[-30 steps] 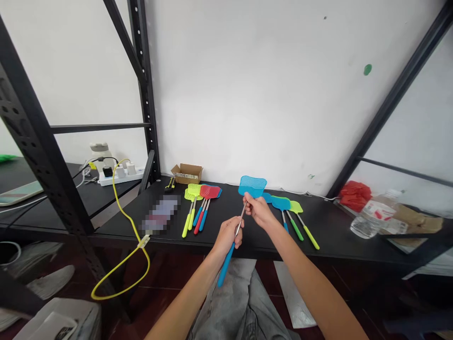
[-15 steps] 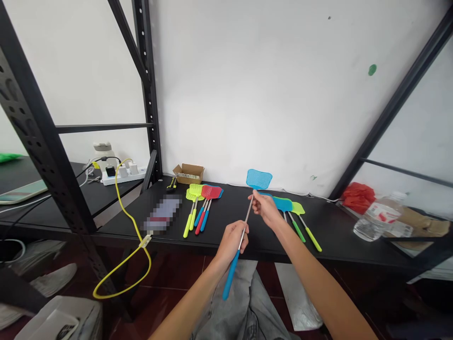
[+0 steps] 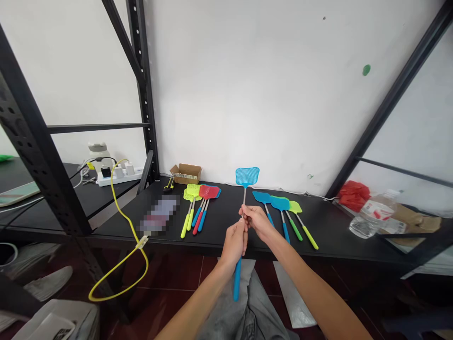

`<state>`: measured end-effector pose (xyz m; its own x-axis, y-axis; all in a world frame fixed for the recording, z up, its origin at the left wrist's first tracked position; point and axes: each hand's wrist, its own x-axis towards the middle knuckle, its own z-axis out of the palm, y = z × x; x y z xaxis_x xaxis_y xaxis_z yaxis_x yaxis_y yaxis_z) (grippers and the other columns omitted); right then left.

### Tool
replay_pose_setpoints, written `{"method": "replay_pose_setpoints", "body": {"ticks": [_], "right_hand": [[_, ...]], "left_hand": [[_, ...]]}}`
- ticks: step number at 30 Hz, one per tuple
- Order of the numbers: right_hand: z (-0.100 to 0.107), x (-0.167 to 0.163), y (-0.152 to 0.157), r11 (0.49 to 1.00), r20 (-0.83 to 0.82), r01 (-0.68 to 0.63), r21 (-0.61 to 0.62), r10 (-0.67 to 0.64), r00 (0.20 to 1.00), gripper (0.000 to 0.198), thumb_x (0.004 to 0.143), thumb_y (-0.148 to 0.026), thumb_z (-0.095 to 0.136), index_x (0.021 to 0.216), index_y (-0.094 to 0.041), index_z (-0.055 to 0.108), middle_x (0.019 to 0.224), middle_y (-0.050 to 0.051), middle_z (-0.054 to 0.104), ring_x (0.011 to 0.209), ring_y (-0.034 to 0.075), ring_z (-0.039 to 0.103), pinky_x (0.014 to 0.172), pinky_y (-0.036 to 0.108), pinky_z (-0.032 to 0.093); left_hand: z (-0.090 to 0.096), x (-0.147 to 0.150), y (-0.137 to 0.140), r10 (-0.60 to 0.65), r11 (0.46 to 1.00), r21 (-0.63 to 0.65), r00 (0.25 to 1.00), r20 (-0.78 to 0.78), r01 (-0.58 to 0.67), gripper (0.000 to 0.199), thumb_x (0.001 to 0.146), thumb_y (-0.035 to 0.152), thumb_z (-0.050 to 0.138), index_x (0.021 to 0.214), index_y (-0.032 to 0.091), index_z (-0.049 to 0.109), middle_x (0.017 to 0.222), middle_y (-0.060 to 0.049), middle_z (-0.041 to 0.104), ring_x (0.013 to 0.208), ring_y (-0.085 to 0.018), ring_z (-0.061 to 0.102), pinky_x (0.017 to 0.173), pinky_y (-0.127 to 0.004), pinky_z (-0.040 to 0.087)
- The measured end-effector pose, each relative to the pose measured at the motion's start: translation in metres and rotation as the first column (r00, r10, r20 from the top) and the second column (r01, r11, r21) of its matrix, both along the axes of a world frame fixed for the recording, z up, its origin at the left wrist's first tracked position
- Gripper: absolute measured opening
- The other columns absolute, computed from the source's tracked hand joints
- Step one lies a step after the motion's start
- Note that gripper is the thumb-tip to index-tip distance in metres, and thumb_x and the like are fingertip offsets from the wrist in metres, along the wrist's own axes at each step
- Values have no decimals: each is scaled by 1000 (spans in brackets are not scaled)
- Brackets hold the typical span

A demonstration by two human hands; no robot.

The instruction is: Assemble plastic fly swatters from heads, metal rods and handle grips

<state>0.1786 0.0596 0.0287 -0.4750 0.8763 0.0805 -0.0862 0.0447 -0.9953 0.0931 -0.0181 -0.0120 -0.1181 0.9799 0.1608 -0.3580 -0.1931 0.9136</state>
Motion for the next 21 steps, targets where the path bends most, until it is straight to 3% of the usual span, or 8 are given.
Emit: {"method": "replay_pose_setpoints", "body": {"ticks": [12, 17, 21], "right_hand": [[4, -19, 13, 996, -100, 89, -32, -91, 991, 43, 66, -57, 75, 66, -16, 64, 54, -2, 45, 47, 10, 43, 37, 23, 30], [27, -21, 35, 986, -105, 152, -66, -158, 982, 32, 70, -46, 75, 67, -17, 62, 59, -1, 48, 53, 10, 45, 43, 22, 33], [53, -24, 56, 983, -62, 174, -57, -178, 982, 23, 77, -36, 70, 66, -18, 60, 58, -1, 48, 53, 11, 46, 45, 23, 34]], "left_hand": [[4, 0, 2, 49, 999, -25, 998, 43, -48, 44, 87, 62, 43, 70, 22, 44, 32, 10, 34, 24, -6, 23, 28, -17, 19], [8, 2, -3, 3, 1000, -19, 999, 45, -2, 47, 85, 65, 45, 71, 21, 45, 33, 11, 33, 25, -5, 23, 28, -17, 18], [13, 9, -9, 40, 999, -37, 997, 60, -38, 49, 85, 68, 43, 71, 21, 44, 34, 11, 32, 27, -6, 24, 29, -17, 19]]}}
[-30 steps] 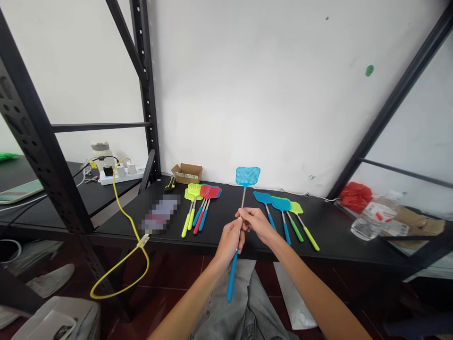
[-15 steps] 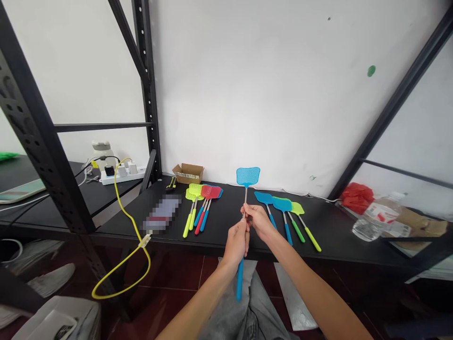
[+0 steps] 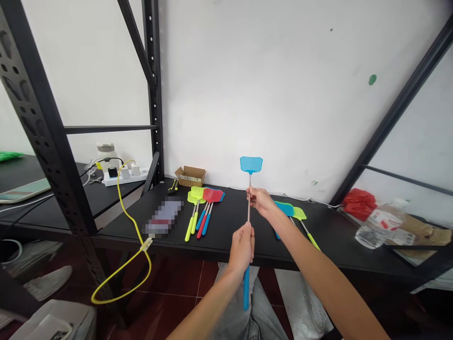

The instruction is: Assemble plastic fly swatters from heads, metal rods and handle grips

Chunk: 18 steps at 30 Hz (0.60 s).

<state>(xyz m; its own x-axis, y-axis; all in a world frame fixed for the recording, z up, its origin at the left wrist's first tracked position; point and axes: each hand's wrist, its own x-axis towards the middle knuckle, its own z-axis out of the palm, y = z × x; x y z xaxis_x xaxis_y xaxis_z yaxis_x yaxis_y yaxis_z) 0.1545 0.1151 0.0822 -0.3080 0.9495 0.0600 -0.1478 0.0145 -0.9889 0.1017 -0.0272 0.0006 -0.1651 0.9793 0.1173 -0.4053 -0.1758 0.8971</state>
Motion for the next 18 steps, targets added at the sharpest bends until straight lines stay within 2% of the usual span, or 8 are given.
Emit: {"method": "replay_pose_setpoints", "body": {"ticks": [6, 10, 14, 16, 18], "right_hand": [[33, -5, 26, 998, 5, 62, 9, -63, 998, 21, 84, -29, 61, 67, -18, 58, 55, -2, 44, 51, 11, 44, 45, 23, 34], [43, -2, 33, 995, 2, 103, 16, -103, 995, 21, 88, -30, 56, 70, -19, 58, 58, -1, 47, 55, 12, 48, 47, 23, 38], [33, 5, 17, 995, 31, 91, 37, -93, 995, 23, 87, -37, 58, 76, -18, 63, 65, 1, 51, 56, 11, 51, 47, 23, 38], [18, 10, -3, 997, 77, 9, 79, -15, 997, 25, 83, -43, 62, 78, -19, 65, 68, 1, 54, 56, 11, 51, 46, 22, 37], [-3, 14, -28, 985, 144, -132, 108, 116, 983, 31, 81, -51, 63, 80, -20, 66, 69, 1, 55, 56, 12, 52, 45, 22, 35]], "left_hand": [[4, 22, -19, 25, 999, -22, 999, 21, -24, 51, 85, 70, 40, 69, 21, 42, 38, 10, 29, 31, -5, 22, 31, -17, 18], [6, 31, -26, 10, 999, -33, 1000, 11, -9, 51, 85, 70, 40, 69, 22, 41, 38, 10, 29, 30, -6, 22, 29, -18, 18], [9, 25, -24, -14, 1000, -22, 1000, -13, 14, 52, 84, 71, 41, 69, 22, 42, 36, 10, 31, 28, -6, 23, 27, -18, 19], [10, 19, -19, -7, 1000, -13, 1000, 1, 7, 52, 83, 72, 41, 70, 22, 43, 35, 10, 32, 27, -6, 23, 27, -17, 19], [8, 14, -13, 17, 1000, -14, 1000, 17, -17, 53, 82, 73, 42, 71, 22, 44, 34, 11, 31, 26, -6, 23, 27, -17, 18]]}}
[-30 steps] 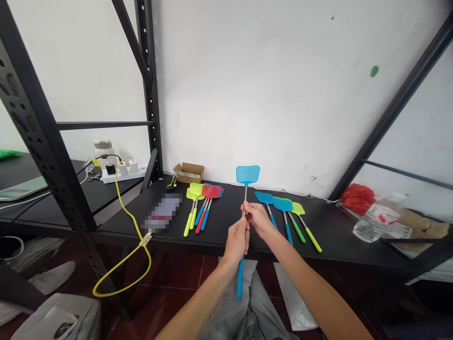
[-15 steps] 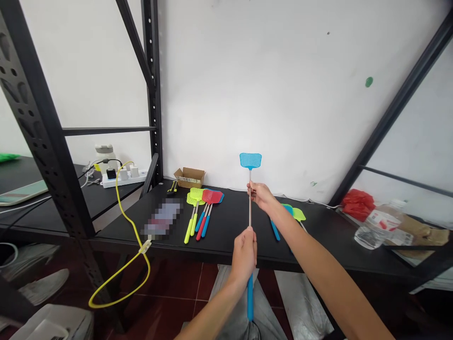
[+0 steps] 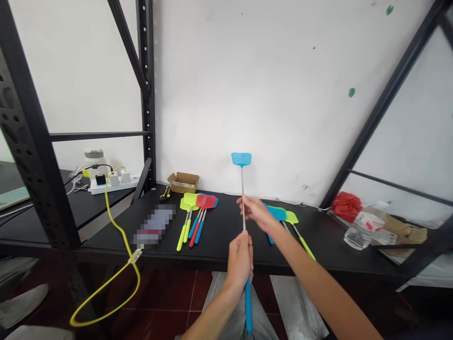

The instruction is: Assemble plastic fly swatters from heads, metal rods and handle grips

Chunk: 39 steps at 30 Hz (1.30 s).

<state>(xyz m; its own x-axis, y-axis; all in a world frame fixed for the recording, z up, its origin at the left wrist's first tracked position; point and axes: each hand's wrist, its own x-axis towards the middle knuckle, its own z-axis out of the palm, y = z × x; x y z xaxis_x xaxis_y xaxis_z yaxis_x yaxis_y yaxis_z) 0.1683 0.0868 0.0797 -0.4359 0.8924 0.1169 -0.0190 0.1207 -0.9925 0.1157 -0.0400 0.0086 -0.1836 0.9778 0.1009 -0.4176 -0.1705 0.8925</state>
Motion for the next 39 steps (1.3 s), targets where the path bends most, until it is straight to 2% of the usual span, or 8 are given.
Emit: {"method": "replay_pose_setpoints", "body": {"ticks": [3, 8, 14, 17, 21, 29, 35, 39], "right_hand": [[-32, 5, -36, 993, 0, -118, -13, 118, 993, 42, 83, -60, 56, 78, -19, 65, 67, 1, 55, 51, 11, 47, 43, 23, 28], [-53, 14, -63, 999, -85, -40, -20, 38, 996, 43, 82, -59, 58, 72, -18, 65, 67, 0, 54, 50, 8, 37, 49, 24, 28], [-51, 17, -59, 978, -261, -85, -188, 34, 965, 39, 72, -54, 71, 66, -17, 60, 70, 3, 57, 63, 14, 52, 46, 24, 29], [-54, 15, -53, 975, -288, -73, -208, 11, 958, 37, 71, -52, 72, 66, -18, 59, 69, 3, 56, 62, 14, 53, 44, 24, 28], [-53, 15, -42, 972, -313, -30, -232, -46, 949, 35, 72, -50, 72, 66, -19, 58, 68, 2, 57, 61, 14, 53, 52, 25, 38], [-25, 14, -16, 968, -327, 21, -249, -104, 939, 29, 77, -45, 67, 67, -20, 57, 69, 1, 58, 60, 13, 53, 54, 25, 39], [-19, 9, -7, 964, -343, 6, -267, -101, 934, 26, 80, -43, 65, 71, -20, 58, 71, 0, 58, 59, 12, 53, 51, 24, 39], [-18, 16, -9, 968, -339, 12, -251, -100, 935, 25, 83, -44, 62, 78, -20, 64, 72, 1, 58, 58, 12, 54, 51, 24, 40]], "left_hand": [[-6, -4, 7, 40, 999, 17, 999, -27, -39, 54, 83, 73, 41, 65, 22, 42, 31, 9, 33, 25, -6, 25, 27, -18, 18], [-14, 2, 8, 62, 998, 38, 992, -109, -58, 56, 86, 70, 39, 58, 21, 36, 31, 7, 35, 26, -5, 26, 32, -20, 18], [-17, 17, 3, 110, 994, 2, 985, -130, -110, 59, 85, 73, 35, 57, 22, 35, 35, 7, 32, 29, -6, 26, 32, -21, 19], [-20, 22, 1, 125, 992, -11, 981, -147, -128, 59, 84, 75, 34, 60, 22, 35, 39, 8, 32, 31, -6, 25, 32, -21, 19], [-25, 27, -5, 81, 995, -40, 985, -151, -88, 57, 83, 76, 35, 65, 22, 36, 42, 9, 30, 34, -6, 23, 34, -20, 20], [-27, 39, -16, 36, 995, -88, 994, -107, -46, 55, 83, 76, 36, 69, 23, 35, 45, 10, 25, 37, -7, 20, 35, -20, 18], [-19, 34, -18, 20, 998, -52, 991, -133, -27, 49, 88, 68, 35, 70, 23, 38, 42, 10, 28, 33, -7, 23, 32, -18, 22], [-9, 17, -12, -76, 997, 4, 969, -237, 79, 44, 91, 61, 35, 72, 22, 42, 36, 9, 36, 29, -8, 27, 32, -19, 25]]}}
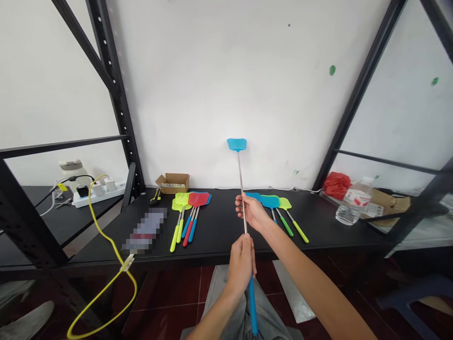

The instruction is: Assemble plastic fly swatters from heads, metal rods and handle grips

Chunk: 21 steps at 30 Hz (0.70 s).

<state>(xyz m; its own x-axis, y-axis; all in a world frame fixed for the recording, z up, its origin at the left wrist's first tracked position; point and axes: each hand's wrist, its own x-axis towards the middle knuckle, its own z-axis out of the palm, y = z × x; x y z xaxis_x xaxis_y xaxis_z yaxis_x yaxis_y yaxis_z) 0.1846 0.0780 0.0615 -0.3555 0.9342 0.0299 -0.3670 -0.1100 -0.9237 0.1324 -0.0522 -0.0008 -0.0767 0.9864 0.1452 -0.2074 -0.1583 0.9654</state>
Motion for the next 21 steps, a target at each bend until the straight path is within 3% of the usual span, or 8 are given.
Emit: {"method": "replay_pose_setpoints", "body": {"ticks": [4, 6, 10, 16, 21], "right_hand": [[3, 11, -1, 999, 0, 2, 32, -2, 1000, 26, 83, -46, 62, 81, -20, 68, 71, 2, 60, 58, 12, 54, 51, 23, 41], [2, 15, -2, 998, 5, -13, 57, 13, 1000, 26, 83, -46, 63, 81, -21, 68, 71, 2, 62, 59, 12, 55, 51, 23, 41], [-3, 17, -1, 993, 17, 4, 121, -6, 1000, 23, 81, -43, 66, 91, -22, 67, 78, 3, 68, 64, 15, 62, 53, 23, 44], [-5, 12, 7, 983, -41, 157, 94, -153, 987, 15, 81, -35, 67, 80, -20, 63, 79, 4, 73, 62, 14, 63, 53, 23, 46], [1, 23, 18, 961, -107, 274, 44, -268, 957, 12, 81, -28, 67, 74, -19, 63, 73, 4, 72, 61, 15, 64, 51, 23, 46]], "left_hand": [[11, -36, 14, -66, 998, 8, 975, -214, 69, 40, 92, 53, 37, 74, 20, 50, 40, 4, 49, 33, -10, 40, 37, -19, 29], [16, -58, 19, -120, 992, -11, 922, -369, 124, 38, 91, 50, 40, 75, 19, 53, 49, 1, 56, 38, -10, 47, 40, -19, 31], [26, -93, 22, -103, 988, 35, 801, -589, 153, 39, 94, 48, 35, 78, 19, 56, 49, 4, 50, 44, -11, 45, 48, -21, 33], [36, -107, 18, 18, 989, 112, 688, -726, 93, 42, 96, 49, 30, 73, 20, 50, 51, 5, 39, 51, -12, 38, 50, -23, 27], [44, -121, 13, -82, 989, 18, 654, -752, 144, 43, 95, 53, 30, 73, 21, 47, 52, 5, 35, 51, -12, 33, 50, -24, 25]]}}
